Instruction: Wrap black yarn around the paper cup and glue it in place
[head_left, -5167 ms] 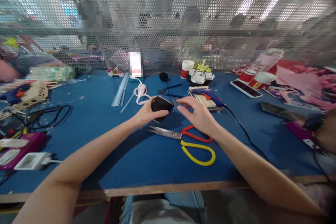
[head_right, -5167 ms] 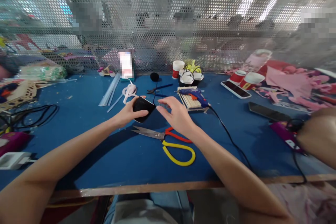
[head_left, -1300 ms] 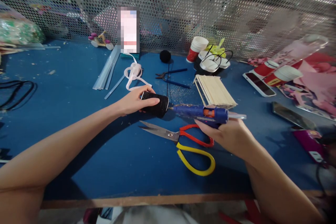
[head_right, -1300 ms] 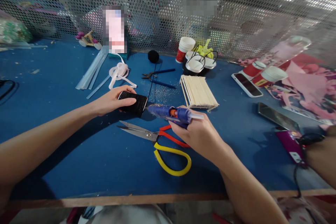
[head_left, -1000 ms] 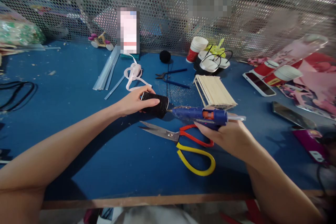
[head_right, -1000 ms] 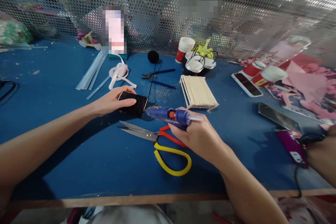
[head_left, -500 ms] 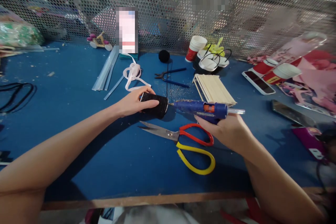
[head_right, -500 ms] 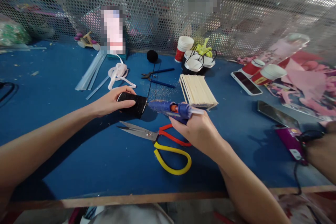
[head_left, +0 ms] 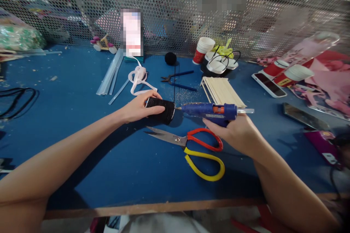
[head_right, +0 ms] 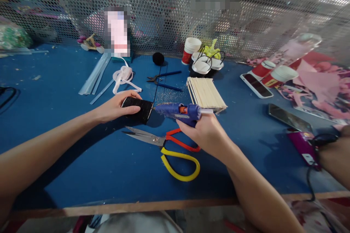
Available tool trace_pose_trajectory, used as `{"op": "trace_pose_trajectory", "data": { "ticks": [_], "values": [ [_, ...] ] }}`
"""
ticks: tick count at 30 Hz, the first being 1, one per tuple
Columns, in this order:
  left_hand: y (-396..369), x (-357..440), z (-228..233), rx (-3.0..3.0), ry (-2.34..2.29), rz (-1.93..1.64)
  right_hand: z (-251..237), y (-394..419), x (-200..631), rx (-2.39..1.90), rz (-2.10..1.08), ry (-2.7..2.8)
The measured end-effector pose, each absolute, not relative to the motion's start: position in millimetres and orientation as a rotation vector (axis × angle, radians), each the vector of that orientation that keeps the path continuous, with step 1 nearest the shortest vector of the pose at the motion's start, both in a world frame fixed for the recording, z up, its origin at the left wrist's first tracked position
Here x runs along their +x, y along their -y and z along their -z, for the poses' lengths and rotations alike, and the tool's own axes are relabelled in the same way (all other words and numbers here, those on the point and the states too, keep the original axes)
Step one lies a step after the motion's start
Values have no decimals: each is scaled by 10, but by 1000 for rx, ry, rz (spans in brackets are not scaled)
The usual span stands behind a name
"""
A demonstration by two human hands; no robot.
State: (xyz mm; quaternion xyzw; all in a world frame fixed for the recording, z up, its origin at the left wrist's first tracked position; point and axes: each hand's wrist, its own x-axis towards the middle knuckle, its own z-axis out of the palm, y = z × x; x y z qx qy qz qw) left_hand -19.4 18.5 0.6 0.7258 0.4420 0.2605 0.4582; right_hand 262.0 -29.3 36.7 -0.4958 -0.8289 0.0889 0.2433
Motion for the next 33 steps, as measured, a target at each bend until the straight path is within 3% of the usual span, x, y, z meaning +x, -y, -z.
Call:
{"op": "trace_pose_trajectory", "data": {
  "ticks": [12, 33],
  "values": [
    [-168, -203, -14, 1829, -1083, -635, -372, 328, 2536, -1469, -538, 2109],
    [-169, -203, -18, 1844, -1057, -643, -381, 309, 2527, -1465, -479, 2110]
  ]
}}
